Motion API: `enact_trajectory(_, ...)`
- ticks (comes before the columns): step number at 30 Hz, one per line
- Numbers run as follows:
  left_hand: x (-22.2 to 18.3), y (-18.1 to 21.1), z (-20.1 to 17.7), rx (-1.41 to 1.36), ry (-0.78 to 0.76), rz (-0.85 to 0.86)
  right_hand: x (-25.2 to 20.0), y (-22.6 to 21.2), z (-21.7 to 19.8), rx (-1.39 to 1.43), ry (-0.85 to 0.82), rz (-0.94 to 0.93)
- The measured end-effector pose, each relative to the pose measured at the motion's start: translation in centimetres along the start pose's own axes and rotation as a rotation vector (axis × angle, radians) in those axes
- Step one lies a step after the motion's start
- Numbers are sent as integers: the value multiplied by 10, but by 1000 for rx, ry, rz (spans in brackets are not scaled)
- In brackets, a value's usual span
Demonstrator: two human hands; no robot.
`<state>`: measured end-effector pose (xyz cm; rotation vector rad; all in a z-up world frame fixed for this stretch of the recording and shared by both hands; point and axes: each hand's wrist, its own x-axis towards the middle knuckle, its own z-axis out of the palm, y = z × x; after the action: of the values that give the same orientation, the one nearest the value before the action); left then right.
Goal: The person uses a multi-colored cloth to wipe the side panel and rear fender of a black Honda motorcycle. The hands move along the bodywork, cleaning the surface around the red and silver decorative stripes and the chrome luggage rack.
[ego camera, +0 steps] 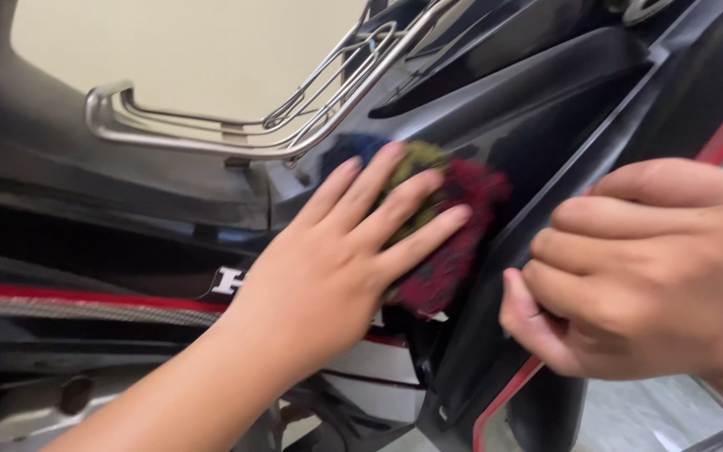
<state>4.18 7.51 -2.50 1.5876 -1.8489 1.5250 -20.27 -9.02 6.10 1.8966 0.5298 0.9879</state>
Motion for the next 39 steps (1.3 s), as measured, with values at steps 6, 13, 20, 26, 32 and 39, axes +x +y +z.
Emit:
enact_trajectory(6, 78, -4, 27, 63, 65, -33, 1, 3, 1, 16, 45, -22)
enact_trajectory(13, 72, 14, 25, 77, 129, -99, -5, 7, -2, 18, 44, -46)
enact_trajectory(20, 15, 15, 4, 108, 36, -160, 1, 7, 5, 41, 71, -37)
enact_trajectory(26, 163, 29, 59, 85, 216, -187, -4, 7, -1, 53, 68, -33)
enact_trajectory(32, 32, 11, 8, 65, 28, -85, -3, 8, 0, 74, 72, -17)
enact_trajectory(39, 94, 15, 31, 66, 124, -142, 0, 6, 3, 76, 74, -3)
